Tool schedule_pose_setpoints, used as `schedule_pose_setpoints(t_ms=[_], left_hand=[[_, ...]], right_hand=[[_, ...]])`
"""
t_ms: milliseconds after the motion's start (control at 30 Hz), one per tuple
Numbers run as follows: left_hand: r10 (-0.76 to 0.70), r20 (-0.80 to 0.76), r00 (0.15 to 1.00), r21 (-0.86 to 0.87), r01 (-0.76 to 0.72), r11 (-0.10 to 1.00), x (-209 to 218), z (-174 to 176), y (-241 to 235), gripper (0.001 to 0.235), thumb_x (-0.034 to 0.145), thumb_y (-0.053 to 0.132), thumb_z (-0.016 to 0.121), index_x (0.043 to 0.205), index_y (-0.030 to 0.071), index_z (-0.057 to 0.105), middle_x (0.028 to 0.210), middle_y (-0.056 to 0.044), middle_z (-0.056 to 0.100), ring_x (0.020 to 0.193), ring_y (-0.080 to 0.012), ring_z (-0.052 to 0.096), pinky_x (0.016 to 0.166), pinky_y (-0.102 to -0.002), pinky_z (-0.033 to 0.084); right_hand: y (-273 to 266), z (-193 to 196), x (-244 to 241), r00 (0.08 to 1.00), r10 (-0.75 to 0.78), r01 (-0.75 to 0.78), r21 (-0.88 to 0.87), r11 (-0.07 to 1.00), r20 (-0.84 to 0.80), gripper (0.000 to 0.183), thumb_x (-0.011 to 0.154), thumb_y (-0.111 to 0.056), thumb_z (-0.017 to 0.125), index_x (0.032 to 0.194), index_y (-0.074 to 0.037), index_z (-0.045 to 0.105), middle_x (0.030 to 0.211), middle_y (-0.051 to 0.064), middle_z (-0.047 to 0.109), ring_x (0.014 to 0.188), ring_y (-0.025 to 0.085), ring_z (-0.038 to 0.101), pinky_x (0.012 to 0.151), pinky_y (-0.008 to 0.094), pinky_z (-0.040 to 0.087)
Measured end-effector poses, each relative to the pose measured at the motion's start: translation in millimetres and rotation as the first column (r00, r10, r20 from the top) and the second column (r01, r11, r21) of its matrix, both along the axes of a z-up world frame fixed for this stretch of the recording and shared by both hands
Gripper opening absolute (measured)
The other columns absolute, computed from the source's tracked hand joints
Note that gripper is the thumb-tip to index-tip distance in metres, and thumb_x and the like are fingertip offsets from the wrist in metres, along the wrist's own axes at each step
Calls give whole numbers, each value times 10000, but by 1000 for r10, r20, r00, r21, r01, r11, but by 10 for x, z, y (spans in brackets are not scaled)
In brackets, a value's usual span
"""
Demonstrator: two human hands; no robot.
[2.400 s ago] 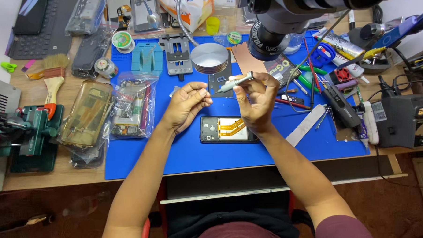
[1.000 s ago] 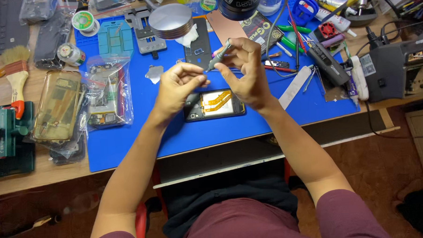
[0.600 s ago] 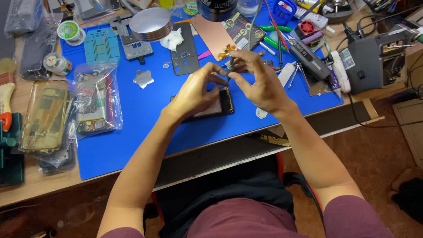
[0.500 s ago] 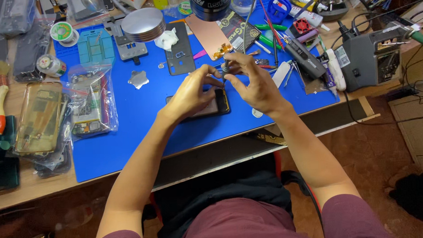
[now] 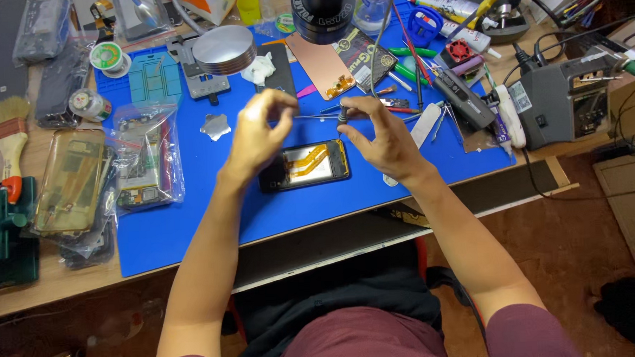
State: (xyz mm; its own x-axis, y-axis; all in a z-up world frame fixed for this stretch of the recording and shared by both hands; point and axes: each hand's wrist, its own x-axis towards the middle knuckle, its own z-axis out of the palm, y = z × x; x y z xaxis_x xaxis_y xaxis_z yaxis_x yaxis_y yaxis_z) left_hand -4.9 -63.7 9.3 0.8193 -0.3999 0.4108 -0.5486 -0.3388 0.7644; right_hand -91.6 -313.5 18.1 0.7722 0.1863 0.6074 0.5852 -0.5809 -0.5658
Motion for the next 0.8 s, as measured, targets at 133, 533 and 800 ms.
schedule_pose_setpoints(t_ms=[133,533,800], left_hand=[[194,203,960,56,-209,976,457,-58,516,175,950,89,733,1108,161,756,889,-24,755,671,-202,582,716,-361,532],[248,375,893,365,-388,846,491,-413,695,74,936,161,776,1004,173,802,871,-16,638,946,-243,617,867,-384,468],[180,508,843,411,-420,809,529,-394,649,35,934,212,816,956,190,799,885,-14,637,941,-234,607,843,-376,436]], right_hand=[[134,273,-33,990,119,-119,-12,993,74,344,1041,20,642,1364,-53,548,1309,181,687,1356,409,589,1078,537,525],[76,248,14,986,86,-78,-67,995,144,229,1050,-8,635,1273,-3,585,1360,174,648,1384,446,556,1129,609,483],[-52,53,-3,982,-4,35,-158,987,190,328,941,-33,823,1198,-5,620,1202,140,726,1170,376,711,1087,549,556]])
